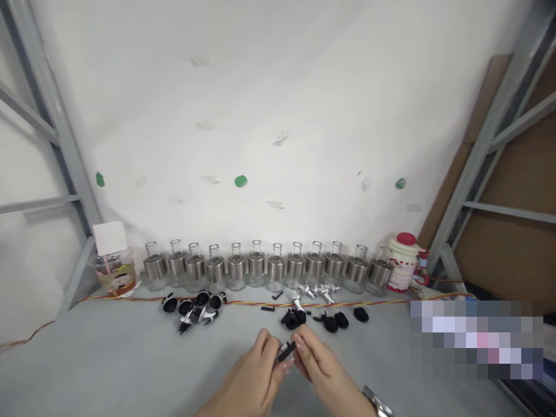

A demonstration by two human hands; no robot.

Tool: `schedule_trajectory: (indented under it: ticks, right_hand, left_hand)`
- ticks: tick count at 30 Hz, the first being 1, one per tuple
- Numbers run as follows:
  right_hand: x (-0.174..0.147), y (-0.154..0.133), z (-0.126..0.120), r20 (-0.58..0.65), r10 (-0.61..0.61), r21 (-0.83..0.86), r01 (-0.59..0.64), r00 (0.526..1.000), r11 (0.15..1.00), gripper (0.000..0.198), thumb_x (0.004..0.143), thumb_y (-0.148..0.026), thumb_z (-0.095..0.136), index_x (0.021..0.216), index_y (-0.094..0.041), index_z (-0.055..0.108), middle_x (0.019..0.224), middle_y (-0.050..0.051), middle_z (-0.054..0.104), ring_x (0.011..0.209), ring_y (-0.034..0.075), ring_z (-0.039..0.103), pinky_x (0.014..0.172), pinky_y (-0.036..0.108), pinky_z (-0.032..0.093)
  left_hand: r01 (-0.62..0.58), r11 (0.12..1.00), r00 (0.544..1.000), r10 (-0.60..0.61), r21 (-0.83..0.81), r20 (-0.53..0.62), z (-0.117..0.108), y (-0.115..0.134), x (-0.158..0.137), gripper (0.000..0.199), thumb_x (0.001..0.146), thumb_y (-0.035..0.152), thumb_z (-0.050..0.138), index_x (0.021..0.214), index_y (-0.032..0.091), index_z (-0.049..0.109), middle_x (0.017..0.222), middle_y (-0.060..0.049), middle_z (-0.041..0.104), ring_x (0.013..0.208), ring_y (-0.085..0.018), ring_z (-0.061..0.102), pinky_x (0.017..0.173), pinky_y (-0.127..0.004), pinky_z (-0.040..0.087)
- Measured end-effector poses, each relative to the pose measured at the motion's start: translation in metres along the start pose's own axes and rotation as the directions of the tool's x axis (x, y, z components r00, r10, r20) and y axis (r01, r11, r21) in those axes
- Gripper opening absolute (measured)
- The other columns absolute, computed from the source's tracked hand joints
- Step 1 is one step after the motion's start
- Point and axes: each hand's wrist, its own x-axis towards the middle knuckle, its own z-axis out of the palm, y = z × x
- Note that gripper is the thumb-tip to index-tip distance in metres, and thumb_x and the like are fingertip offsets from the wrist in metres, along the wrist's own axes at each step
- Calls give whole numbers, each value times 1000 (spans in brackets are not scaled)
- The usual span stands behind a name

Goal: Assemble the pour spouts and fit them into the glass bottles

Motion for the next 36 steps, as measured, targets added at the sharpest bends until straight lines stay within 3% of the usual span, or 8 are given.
schedule_trajectory:
  ticks: [4, 9, 16, 21, 24, 27, 31, 36]
  right_hand:
    - [0, 1, -1, 6, -5, -23, 5, 1000, 1000, 33, 91, -43, 25, 69, -22, 35, 69, -2, 39, 68, 14, 39, 63, 25, 35]
    - [0, -5, -4, 12, -69, -199, 71, 998, 977, 32, 93, -38, 22, 69, -22, 36, 68, -1, 44, 70, 15, 41, 66, 27, 34]
    - [3, -5, -11, 99, -298, -459, 310, 949, 833, 27, 93, -23, 23, 69, -21, 35, 63, -3, 45, 60, 13, 38, 70, 30, 32]
    - [2, -9, -12, 82, -323, -479, 322, 943, 817, 26, 92, -20, 26, 68, -21, 35, 61, -3, 46, 59, 13, 39, 67, 28, 32]
    - [1, -9, -11, 63, -326, -481, 315, 943, 818, 25, 91, -18, 26, 68, -21, 36, 61, -3, 46, 59, 13, 40, 67, 26, 32]
    - [1, -9, -11, 72, -360, -533, 341, 930, 775, 24, 90, -15, 27, 69, -21, 38, 60, -3, 46, 58, 13, 40, 68, 27, 30]
    - [2, -9, -13, 87, -411, -581, 382, 907, 719, 23, 89, -15, 29, 71, -20, 41, 61, -2, 49, 58, 13, 42, 67, 28, 29]
    - [2, -10, -13, 104, -396, -558, 383, 912, 736, 23, 90, -15, 28, 76, -20, 45, 63, -1, 53, 59, 14, 46, 67, 28, 30]
  left_hand:
    - [-12, 1000, 1000, 12, 1, 10, 1, 0, 0, 21, 90, 28, 25, 94, 19, 43, 94, -8, 45, 79, -19, 54, 71, -28, 42]
    - [-17, 1000, 1000, 18, -12, 8, 8, -4, -1, 23, 90, 27, 24, 98, 20, 44, 95, -7, 46, 81, -18, 54, 73, -28, 42]
    - [-75, 975, 997, 66, -208, -50, 12, -3, 0, 26, 91, 29, 22, 88, 19, 46, 88, -5, 47, 77, -16, 49, 73, -28, 40]
    - [-45, 875, 995, -3, -482, -99, 16, 4, 1, 34, 90, 43, 24, 77, 19, 45, 74, -1, 44, 71, -13, 44, 67, -25, 38]
    - [46, 770, 993, -102, -636, -52, 18, 7, 0, 38, 87, 52, 27, 76, 20, 44, 67, 2, 41, 58, -11, 40, 56, -22, 35]
    - [105, 721, 989, -145, -685, 0, 19, 8, -1, 39, 85, 56, 28, 79, 21, 44, 66, 3, 39, 53, -9, 34, 49, -20, 31]
    - [101, 703, 991, -136, -704, 5, 18, 8, -1, 40, 84, 57, 29, 79, 21, 44, 65, 4, 34, 53, -9, 31, 48, -21, 28]
    - [170, 573, 980, -180, -802, 80, 17, 2, 3, 41, 79, 61, 37, 76, 21, 44, 66, 5, 38, 49, -7, 28, 45, -19, 23]
